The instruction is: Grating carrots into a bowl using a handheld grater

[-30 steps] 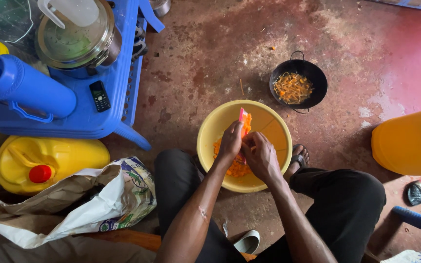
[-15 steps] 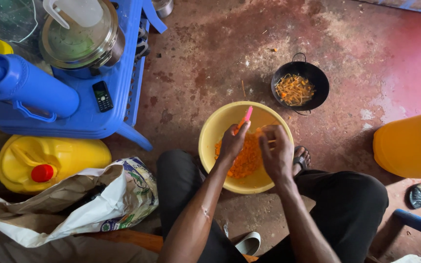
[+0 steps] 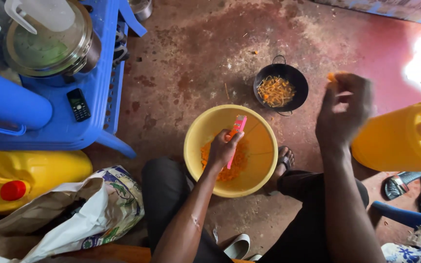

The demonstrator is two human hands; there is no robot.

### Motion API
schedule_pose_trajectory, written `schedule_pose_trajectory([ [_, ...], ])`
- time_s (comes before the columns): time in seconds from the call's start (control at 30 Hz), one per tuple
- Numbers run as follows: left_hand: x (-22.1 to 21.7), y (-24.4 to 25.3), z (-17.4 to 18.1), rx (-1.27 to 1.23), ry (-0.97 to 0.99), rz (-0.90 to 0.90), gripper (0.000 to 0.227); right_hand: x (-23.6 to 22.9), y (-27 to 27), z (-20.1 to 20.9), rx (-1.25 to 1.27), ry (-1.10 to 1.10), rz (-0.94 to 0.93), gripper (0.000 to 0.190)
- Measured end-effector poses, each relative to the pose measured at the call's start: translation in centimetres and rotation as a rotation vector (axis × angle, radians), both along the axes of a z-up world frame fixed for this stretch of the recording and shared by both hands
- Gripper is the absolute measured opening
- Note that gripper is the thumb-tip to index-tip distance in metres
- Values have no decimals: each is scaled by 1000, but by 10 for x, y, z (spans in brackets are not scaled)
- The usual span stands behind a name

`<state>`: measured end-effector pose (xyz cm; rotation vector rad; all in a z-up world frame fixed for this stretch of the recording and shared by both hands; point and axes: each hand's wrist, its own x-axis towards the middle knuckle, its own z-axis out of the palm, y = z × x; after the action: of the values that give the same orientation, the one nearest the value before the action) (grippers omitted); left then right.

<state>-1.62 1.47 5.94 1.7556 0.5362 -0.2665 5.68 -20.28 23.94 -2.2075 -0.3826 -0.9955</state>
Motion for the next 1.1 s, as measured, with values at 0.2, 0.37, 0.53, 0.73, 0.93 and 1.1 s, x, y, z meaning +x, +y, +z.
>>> schedule_pose_trajectory([
  [0.2,5,-2,-31,-206,-61,77,40,52,-61,-108,-45,316,-208,16],
  [0.37,-8,0,-27,-232,-70,86,43,38,-53,-152,-102,676,-146,14],
  [0.53,0,3,-33,-204,-99,58,44,27,-5,-141,-195,764,92,13],
  [0.73,-7,13,-1,50,-48,-72,59,0,48,-129,-203,940,185,31],
  [0.93,-16,8,-6,159,-199,-275,58,-32,56,-135,-325,1011,145,29],
  [1.1,-22,13,-63,140,-373,-236,87,-53,48,-142,-288,1053,5,29],
])
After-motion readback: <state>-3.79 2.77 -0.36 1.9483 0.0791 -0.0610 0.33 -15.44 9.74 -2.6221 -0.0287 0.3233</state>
